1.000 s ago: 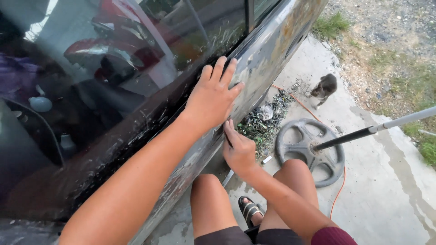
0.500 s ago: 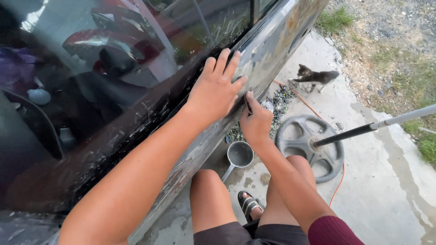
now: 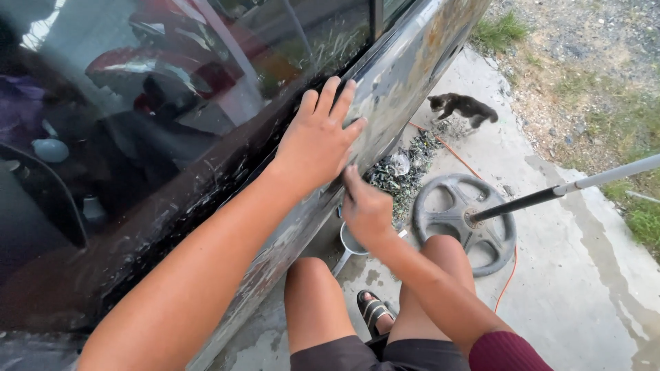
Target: The person sits on the ground beside a dark-colored car and uses a sanding block to sand the side panel near the rear wheel. They repeatedly dip the sanding block into a small metal cup of water and continue sanding the surface.
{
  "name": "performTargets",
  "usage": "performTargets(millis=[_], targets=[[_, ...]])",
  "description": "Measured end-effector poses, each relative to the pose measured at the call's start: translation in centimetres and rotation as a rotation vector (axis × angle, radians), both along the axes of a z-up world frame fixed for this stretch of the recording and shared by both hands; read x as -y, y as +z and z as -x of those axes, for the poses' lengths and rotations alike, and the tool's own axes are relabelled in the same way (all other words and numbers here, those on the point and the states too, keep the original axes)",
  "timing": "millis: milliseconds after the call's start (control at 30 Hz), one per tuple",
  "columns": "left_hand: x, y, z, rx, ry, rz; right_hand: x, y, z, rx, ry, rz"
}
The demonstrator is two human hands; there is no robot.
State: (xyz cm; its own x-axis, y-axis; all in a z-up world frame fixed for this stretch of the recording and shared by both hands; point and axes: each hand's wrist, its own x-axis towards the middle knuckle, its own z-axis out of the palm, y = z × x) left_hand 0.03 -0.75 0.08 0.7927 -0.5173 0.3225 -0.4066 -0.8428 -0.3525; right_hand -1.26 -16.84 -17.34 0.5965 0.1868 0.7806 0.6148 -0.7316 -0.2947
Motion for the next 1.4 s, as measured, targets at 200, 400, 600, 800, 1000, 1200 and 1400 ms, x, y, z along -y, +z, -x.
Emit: performTargets(millis=[200, 400, 600, 800, 1000, 1200, 1400], targets=[[0.3, 0.2, 0.1, 0.009, 0.015, -0.002, 0.4, 1.7, -0.8, 0.006, -0.14, 0.082], [-0.1, -1.6, -1.1, 0.045, 0.017, -0.065, 0.7, 2.8, -1.4, -0.259, -0.103, 0.096], [0.4, -1.0, -1.2, -0.024, 0.073, -0.154, 0.9, 1.2, -0.1, -0.086, 0.045, 0.127], [0.3, -1.7, -1.7, 0.055, 0.02, -0.058, 0.5, 3.7, -0.3, -0.365, 0.017, 0.109], [0.0, -1.7, -1.5, 0.043, 0.002, -0.062, 1.2, 4.9, -2.9, -0.272, -0.038, 0.042], [-0.9, -0.9, -1.6, 0.092, -0.044, -0.055, 0.2, 0.4, -1.3, -0.086, 0.044, 0.138], [-0.9, 1.1, -1.6, 0.039, -0.114, 0.02, 9.0, 6.5, -11.0, -0.367, -0.011, -0.35]])
